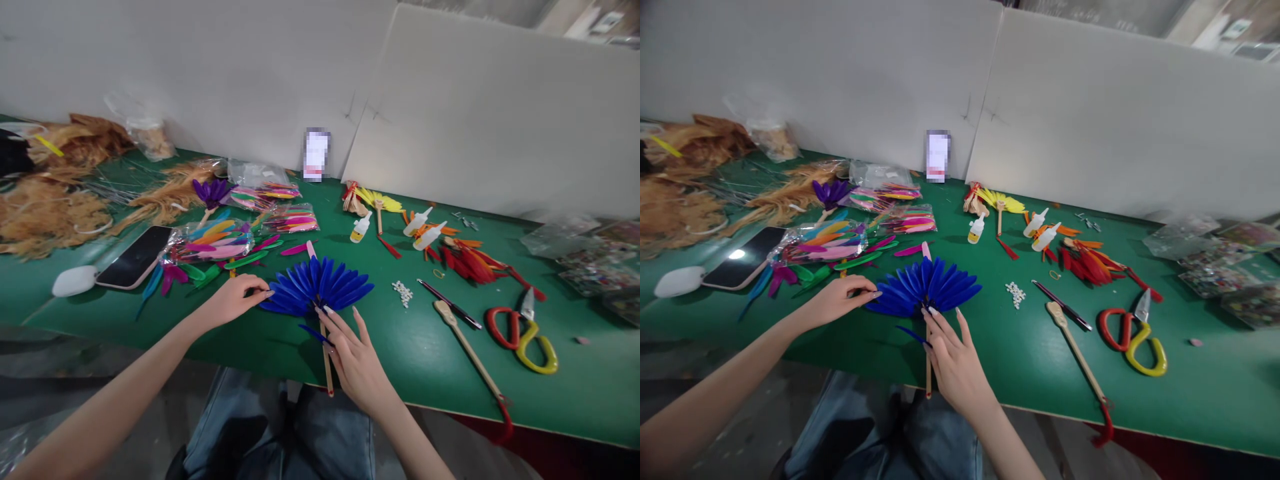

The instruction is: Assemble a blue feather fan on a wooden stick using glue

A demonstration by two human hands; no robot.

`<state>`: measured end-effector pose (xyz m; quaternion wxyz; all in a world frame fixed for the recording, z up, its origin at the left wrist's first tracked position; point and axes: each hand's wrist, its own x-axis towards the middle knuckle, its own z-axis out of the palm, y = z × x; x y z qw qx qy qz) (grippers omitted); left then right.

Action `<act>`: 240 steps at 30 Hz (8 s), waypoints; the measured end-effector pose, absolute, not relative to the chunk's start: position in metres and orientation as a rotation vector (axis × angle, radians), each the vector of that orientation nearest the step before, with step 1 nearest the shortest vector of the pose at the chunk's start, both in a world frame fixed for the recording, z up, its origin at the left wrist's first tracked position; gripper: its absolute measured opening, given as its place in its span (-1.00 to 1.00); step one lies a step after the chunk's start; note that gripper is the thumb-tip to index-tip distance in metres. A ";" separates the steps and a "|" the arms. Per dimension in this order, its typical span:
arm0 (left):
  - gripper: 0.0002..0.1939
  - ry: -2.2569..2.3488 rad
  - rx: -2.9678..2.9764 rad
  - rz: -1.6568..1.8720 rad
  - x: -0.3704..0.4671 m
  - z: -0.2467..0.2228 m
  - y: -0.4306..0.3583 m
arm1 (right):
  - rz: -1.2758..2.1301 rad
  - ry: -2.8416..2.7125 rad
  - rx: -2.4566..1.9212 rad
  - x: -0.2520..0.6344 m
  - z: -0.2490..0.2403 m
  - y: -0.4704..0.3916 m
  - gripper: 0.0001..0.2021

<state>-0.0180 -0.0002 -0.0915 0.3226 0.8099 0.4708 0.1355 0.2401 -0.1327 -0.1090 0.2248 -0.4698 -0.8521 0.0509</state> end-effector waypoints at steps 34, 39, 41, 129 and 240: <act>-0.71 0.969 2.018 0.611 -0.001 -0.036 -0.102 | 0.943 -1.821 -1.314 0.212 -0.071 -0.176 -0.89; -0.82 0.810 2.027 0.709 0.008 -0.038 -0.116 | 1.122 -1.656 -1.363 0.192 -0.065 -0.173 -0.81; -0.84 0.836 2.026 0.725 0.006 -0.039 -0.115 | 1.177 -1.576 -1.400 0.189 -0.066 -0.174 -0.78; -0.61 1.237 1.251 0.951 -0.018 -0.061 -0.081 | 1.080 -1.259 -1.351 0.204 -0.083 -0.174 -0.53; -0.65 1.232 1.863 0.979 0.011 -0.042 0.015 | 0.894 -1.460 -1.493 0.217 -0.081 -0.137 -0.66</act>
